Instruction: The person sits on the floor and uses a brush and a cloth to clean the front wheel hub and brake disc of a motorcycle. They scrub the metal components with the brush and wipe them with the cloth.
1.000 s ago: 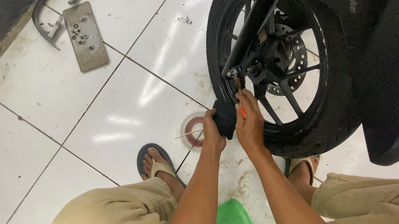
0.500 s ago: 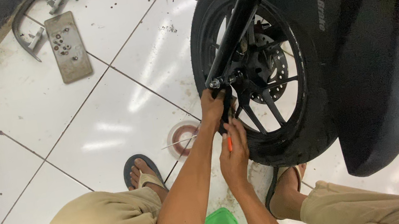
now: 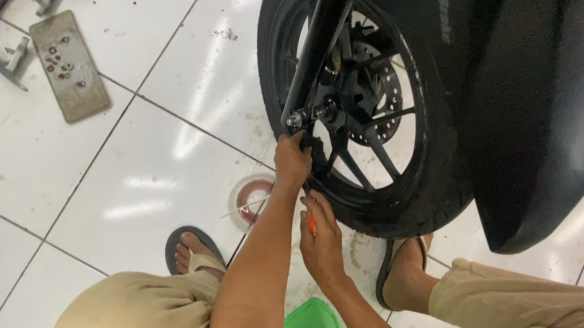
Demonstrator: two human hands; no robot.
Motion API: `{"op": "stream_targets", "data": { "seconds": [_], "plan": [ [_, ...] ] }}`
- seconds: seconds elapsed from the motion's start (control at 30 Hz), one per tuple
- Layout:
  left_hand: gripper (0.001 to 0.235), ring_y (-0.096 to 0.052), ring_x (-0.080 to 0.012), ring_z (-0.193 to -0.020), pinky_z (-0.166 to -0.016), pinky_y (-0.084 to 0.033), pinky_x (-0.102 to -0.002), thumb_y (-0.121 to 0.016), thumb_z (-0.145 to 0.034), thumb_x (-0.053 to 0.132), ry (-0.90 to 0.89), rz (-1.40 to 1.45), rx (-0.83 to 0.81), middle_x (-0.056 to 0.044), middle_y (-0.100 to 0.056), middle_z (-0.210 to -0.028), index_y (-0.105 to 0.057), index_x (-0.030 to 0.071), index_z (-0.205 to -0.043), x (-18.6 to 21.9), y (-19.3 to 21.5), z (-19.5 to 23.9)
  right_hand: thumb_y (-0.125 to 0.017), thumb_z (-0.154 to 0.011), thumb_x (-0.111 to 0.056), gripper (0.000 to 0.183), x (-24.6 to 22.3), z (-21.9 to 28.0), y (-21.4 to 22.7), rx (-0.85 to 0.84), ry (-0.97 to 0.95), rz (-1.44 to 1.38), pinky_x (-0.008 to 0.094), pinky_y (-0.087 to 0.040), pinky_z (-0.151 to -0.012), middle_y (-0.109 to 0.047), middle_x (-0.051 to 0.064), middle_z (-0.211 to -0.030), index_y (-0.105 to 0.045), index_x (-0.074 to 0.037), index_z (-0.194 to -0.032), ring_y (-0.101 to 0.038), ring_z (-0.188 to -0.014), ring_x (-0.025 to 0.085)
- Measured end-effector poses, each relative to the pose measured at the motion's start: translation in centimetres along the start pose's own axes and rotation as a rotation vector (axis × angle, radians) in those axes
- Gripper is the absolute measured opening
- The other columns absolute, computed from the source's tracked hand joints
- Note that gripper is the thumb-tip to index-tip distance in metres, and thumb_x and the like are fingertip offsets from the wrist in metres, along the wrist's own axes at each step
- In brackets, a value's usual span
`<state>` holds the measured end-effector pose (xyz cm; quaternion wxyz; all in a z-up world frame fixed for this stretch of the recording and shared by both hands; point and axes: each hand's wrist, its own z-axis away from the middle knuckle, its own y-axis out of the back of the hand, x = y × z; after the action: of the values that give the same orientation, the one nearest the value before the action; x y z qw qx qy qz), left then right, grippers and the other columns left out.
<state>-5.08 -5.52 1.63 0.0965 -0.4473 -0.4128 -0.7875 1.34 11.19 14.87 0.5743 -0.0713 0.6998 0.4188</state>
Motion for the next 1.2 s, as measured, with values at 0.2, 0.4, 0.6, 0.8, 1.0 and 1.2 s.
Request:
{"op": "stream_targets", "data": {
  "seconds": [0.2,0.4,0.6,0.8,1.0,1.2],
  "plan": [
    [0.057,-0.068,-0.0447,-0.101,-0.081,-0.063,-0.057,-0.067,-0.095,0.012,-0.078,-0.099,-0.081,-0.024,-0.056,-0.117,-0.051,0.01,-0.15,-2.0,0.2,1.1,-0.055,-0.104,-0.003,0.021,-1.4,1.8,0.4,0.127,0.074,0.047,0.055,-0.052,-0.099,-0.059,0.018,-0.129,-0.064,-0.003,-0.122,-0.062,-0.122,0.041],
    [0.042,-0.071,-0.042,-0.1,-0.079,-0.063,-0.051,-0.062,-0.095,0.023,-0.227,-0.193,-0.022,-0.02,-0.06,-0.117,-0.064,0.012,-0.136,0.0,-0.4,6.0,-0.058,-0.103,-0.011,0.014,-0.5,3.4,1.8,0.324,0.073,0.044,0.046,-0.053,-0.099,-0.056,0.01,-0.122,-0.069,-0.009,-0.11,-0.065,-0.116,0.033],
    [0.044,-0.073,-0.0417,-0.095,-0.076,-0.062,-0.048,-0.063,-0.089,0.033,-0.069,0.065,-0.143,-0.023,-0.071,-0.104,-0.074,0.003,-0.119,1.1,1.7,8.1,-0.058,-0.103,-0.01,0.014,-2.5,3.4,3.0,0.416,0.04,-0.036,0.046,-0.047,-0.101,-0.055,0.011,-0.113,-0.07,-0.008,-0.107,-0.062,-0.11,0.03],
    [0.029,-0.074,-0.0384,-0.084,-0.064,-0.06,-0.045,-0.071,-0.089,0.028,-0.047,0.186,0.108,-0.021,-0.072,-0.088,-0.076,0.003,-0.103,5.9,2.0,9.3,-0.057,-0.105,-0.009,0.013,-4.3,3.3,4.6,0.46,0.04,-0.083,0.048,-0.048,-0.1,-0.054,0.01,-0.115,-0.07,-0.008,-0.107,-0.061,-0.111,0.029],
    [0.025,-0.069,-0.0493,-0.095,-0.075,-0.059,-0.055,-0.076,-0.092,0.016,-0.199,0.369,0.312,-0.026,-0.069,-0.095,-0.068,0.0,-0.11,10.8,3.3,11.4,-0.057,-0.104,-0.008,0.015,-4.3,3.9,4.6,0.45,0.042,-0.108,0.048,-0.052,-0.097,-0.055,0.015,-0.119,-0.071,-0.005,-0.111,-0.063,-0.115,0.035],
    [0.032,-0.075,-0.0442,-0.086,-0.066,-0.061,-0.051,-0.085,-0.077,0.034,0.172,0.117,0.066,-0.021,-0.075,-0.084,-0.076,0.009,-0.094,2.7,-0.9,6.5,-0.058,-0.103,-0.008,0.014,-3.9,4.1,4.4,0.429,0.054,-0.104,0.048,-0.053,-0.097,-0.055,0.014,-0.119,-0.071,-0.005,-0.109,-0.065,-0.116,0.036]
  ]
}}
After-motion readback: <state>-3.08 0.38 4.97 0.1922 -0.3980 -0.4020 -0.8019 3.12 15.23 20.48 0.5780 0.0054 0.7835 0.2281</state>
